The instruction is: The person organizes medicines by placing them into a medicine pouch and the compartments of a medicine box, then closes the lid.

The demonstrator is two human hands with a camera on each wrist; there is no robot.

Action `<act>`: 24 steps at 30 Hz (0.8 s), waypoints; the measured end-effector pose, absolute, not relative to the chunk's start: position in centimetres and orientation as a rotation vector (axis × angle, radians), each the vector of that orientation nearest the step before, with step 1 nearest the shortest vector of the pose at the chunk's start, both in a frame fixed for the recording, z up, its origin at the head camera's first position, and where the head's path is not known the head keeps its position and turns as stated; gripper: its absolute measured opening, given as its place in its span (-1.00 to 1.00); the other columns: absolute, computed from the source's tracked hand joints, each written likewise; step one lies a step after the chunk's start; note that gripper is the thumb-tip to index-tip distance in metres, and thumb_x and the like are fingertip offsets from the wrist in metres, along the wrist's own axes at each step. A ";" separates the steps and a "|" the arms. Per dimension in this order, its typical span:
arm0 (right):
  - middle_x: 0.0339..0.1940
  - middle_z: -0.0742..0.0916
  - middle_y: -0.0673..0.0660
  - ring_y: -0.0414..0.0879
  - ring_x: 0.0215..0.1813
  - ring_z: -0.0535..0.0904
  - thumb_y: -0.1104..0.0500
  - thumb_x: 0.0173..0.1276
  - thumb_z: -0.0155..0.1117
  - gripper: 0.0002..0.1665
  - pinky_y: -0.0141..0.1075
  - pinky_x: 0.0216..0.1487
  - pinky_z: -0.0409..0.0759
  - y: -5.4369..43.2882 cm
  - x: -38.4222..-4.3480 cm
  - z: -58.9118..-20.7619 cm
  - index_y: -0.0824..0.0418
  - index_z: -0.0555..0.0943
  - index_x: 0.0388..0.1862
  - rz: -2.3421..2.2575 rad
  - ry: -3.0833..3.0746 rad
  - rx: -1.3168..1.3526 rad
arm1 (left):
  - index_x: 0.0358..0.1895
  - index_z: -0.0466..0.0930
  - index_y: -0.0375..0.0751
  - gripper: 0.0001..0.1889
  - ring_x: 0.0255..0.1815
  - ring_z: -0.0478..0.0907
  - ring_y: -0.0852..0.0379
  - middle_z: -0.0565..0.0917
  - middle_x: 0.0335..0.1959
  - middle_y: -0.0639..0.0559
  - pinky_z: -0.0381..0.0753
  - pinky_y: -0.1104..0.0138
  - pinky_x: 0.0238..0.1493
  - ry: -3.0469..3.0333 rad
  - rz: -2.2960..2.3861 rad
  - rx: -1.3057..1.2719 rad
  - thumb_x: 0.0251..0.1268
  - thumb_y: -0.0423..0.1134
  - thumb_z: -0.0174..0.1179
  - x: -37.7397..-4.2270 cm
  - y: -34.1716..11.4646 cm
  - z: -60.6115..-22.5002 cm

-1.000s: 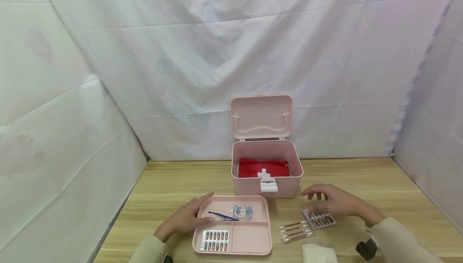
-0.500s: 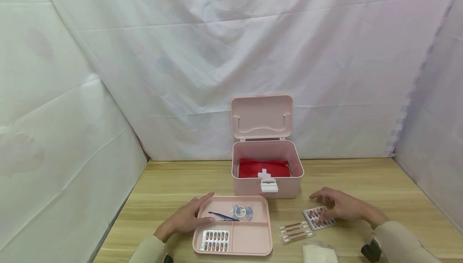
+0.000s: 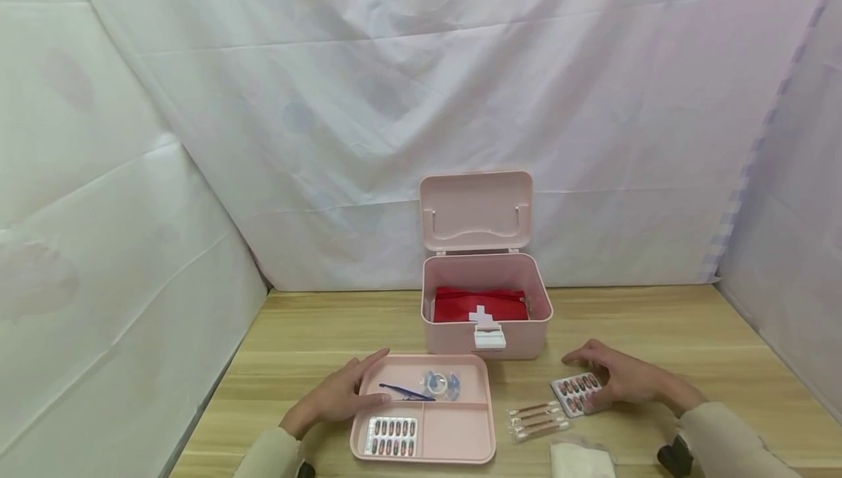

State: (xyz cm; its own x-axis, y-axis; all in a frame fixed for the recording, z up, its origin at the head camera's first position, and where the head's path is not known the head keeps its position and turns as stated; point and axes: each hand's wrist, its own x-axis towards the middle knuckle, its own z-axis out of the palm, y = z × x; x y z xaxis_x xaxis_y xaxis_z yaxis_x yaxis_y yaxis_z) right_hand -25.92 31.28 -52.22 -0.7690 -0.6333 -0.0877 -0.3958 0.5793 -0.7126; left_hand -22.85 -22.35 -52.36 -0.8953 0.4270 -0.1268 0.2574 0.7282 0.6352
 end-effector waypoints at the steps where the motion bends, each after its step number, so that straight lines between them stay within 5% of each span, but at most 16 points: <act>1: -0.02 0.45 0.13 -0.20 -0.07 0.31 -0.05 0.06 0.57 -0.16 -0.37 -0.16 0.34 31.3 -25.9 -52.2 0.14 0.48 0.31 -0.991 2.482 -0.825 | 0.56 0.15 0.16 -0.14 -0.34 0.36 0.14 0.41 -0.26 0.01 0.43 0.24 -0.25 2.670 0.925 0.541 0.22 0.21 0.29 -22.8 -22.3 -52.3; 24: -0.01 0.48 0.10 -0.24 -0.01 0.35 -0.07 0.09 0.55 -0.22 -0.33 -0.04 0.38 31.5 -25.7 -52.8 0.02 0.47 0.28 -0.957 2.514 -0.805 | 0.56 0.14 0.15 -0.14 -0.32 0.38 0.14 0.42 -0.24 0.01 0.44 0.21 -0.21 2.664 0.929 0.532 0.23 0.21 0.29 -22.7 -22.3 -52.4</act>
